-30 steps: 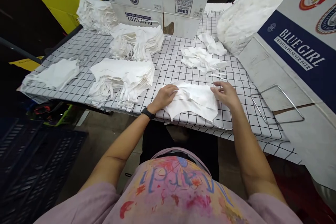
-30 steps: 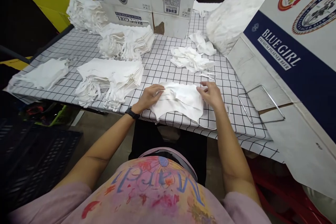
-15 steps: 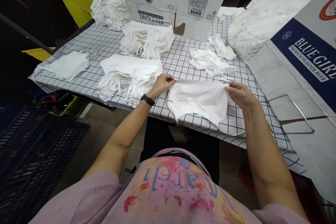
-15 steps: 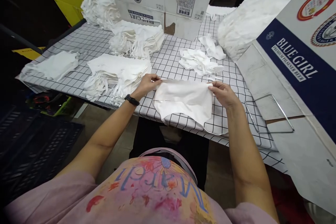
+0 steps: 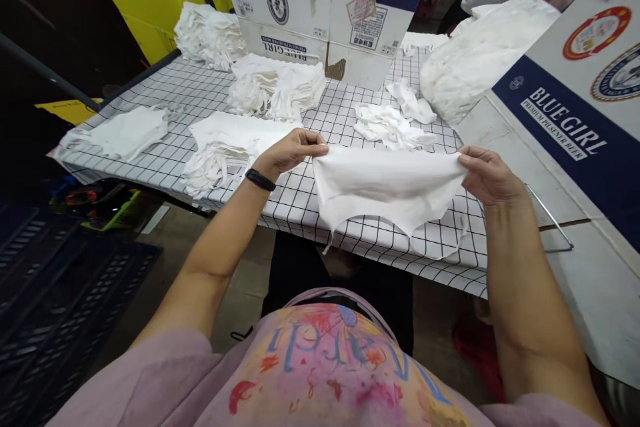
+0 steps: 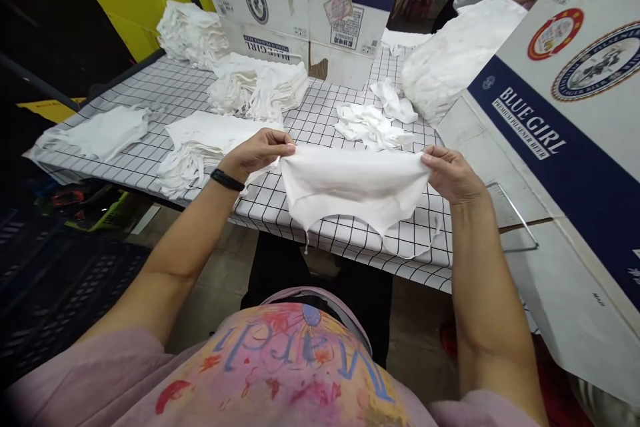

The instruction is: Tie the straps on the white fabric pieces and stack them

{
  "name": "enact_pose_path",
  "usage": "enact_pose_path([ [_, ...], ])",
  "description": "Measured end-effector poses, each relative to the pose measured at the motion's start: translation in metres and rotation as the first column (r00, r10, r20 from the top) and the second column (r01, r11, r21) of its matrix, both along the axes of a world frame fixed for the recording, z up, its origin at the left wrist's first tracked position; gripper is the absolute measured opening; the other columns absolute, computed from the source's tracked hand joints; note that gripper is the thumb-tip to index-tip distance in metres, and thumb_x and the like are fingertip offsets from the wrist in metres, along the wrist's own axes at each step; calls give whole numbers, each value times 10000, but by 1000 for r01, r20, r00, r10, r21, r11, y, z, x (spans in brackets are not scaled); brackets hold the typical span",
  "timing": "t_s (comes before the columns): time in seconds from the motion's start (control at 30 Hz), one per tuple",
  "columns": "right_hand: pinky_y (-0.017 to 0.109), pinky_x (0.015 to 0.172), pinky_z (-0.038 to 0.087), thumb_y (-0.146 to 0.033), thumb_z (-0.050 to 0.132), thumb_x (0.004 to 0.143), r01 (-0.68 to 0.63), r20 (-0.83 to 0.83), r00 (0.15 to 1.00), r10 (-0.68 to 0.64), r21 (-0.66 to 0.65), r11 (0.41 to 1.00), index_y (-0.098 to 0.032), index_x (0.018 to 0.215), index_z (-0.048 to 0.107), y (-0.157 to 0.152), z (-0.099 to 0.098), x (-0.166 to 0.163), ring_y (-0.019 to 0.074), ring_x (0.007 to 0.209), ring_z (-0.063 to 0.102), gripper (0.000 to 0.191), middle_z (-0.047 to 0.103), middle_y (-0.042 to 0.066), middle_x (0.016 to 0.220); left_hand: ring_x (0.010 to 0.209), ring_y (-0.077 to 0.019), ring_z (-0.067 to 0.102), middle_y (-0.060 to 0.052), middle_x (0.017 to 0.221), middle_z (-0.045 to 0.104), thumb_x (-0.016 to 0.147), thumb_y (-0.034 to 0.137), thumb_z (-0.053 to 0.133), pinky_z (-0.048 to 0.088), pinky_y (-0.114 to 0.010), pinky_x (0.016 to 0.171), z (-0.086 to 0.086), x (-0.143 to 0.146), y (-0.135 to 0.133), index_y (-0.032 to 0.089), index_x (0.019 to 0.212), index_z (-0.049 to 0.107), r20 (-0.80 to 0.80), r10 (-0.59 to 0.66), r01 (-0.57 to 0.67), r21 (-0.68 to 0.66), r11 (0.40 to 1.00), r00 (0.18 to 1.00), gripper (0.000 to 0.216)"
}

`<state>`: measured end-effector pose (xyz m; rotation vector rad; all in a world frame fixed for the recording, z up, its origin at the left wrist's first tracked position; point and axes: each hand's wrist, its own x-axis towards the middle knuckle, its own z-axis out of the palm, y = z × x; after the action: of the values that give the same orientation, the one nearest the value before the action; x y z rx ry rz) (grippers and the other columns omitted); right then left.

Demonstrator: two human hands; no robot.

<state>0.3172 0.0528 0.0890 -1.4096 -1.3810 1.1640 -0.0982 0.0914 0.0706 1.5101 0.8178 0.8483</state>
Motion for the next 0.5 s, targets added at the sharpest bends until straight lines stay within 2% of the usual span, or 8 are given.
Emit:
enact_pose_path([
  [0.07,364,721,436,-594,829,674,-161,188,968,166,-43,986,-208,757,657,-5,10,5,204,762,543,430,632,61,789,680,-128,608,-28,722,669,712,497,880,486,-279,663,9,-5,1,161,745,714,7,20,-21,55,998,1000,376],
  [0.17,385,803,446,-713,783,723,-303,519,788,332,-144,942,-203,806,732,-14,26,8,246,898,595,519,696,90,944,719,-132,621,-37,769,678,720,487,885,495,-277,682,26,-13,1,157,755,716,-16,33,-30,131,991,999,371],
  [0.23,400,824,453,-789,764,677,-312,642,697,318,-127,942,-215,841,750,-18,32,9,280,963,613,597,716,99,1045,735,-130,617,-43,798,677,746,472,875,493,-270,683,39,-17,0,150,761,717,-75,13,1,176,984,997,359],
  [0.3,400,794,459,-828,731,666,-304,699,659,277,-89,949,-223,859,757,-18,36,10,290,947,629,636,727,106,1072,758,-131,618,-52,829,680,779,459,857,494,-267,691,50,-19,-2,145,771,718,-142,-14,44,214,976,990,343],
  [0.4,389,698,440,-776,674,753,-268,778,588,222,-72,961,-228,851,751,-16,42,11,254,762,617,562,735,98,911,785,-142,628,-57,837,684,806,452,840,506,-274,712,67,-19,-4,152,787,715,-221,-31,89,257,962,975,325],
  [0.5,384,668,420,-640,647,820,-240,865,497,69,60,969,-221,804,722,-16,52,8,229,664,581,426,716,90,801,830,-161,638,-57,855,688,810,446,836,520,-287,744,80,-16,-6,169,795,713,-284,-26,123,330,936,959,304],
])
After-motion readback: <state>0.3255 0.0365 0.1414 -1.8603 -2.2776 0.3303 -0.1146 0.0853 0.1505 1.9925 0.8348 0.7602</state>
